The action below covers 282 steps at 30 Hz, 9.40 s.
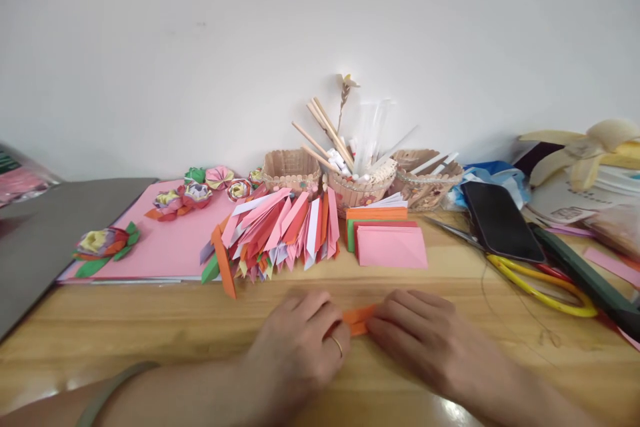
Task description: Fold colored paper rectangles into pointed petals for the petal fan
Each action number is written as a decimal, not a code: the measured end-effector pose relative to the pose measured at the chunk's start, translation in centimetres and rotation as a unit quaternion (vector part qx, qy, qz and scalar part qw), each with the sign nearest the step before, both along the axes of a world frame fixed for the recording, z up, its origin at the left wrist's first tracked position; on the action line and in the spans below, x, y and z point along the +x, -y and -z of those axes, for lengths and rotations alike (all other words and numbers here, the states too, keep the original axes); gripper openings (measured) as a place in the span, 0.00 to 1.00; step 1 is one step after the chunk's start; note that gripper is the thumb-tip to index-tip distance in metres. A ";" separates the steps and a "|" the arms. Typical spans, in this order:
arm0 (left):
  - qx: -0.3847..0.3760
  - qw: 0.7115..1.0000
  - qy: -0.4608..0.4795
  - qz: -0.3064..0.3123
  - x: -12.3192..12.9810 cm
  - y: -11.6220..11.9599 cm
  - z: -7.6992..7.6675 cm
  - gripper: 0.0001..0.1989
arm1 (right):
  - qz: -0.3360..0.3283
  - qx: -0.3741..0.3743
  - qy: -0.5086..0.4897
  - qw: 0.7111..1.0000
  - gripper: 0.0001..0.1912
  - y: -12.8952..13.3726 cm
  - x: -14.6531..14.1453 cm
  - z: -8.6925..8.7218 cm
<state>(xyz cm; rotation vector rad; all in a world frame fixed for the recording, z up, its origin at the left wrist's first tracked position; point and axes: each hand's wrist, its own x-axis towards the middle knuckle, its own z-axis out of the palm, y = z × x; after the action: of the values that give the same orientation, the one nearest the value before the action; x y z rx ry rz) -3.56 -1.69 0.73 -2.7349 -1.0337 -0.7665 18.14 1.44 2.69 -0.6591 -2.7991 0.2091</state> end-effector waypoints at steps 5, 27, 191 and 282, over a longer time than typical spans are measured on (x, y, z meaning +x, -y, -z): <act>-0.094 0.991 0.083 -0.036 -0.1 0.0 -0.3 0.11 | 0.064 -0.078 -0.031 0.994 0.14 0.2 -0.7 0.3; -0.116 0.990 -0.016 -0.081 0.2 -0.9 -0.4 0.05 | 0.170 -0.111 -0.058 0.977 0.09 0.0 -1.8 1.3; -0.266 0.954 0.110 -0.082 -0.6 -1.2 -0.2 0.06 | 0.237 -0.179 -0.019 0.955 0.10 -0.8 1.1 0.6; 0.194 0.947 -0.243 -0.076 -1.4 3.5 2.2 0.17 | 0.045 0.143 0.111 0.982 0.44 -0.3 4.5 2.0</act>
<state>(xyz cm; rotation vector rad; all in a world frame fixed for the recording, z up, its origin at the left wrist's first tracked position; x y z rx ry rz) -4.96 -5.22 -1.48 -2.2957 -0.8577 -0.2145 22.66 1.70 0.69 -0.7755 -2.9151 -0.2985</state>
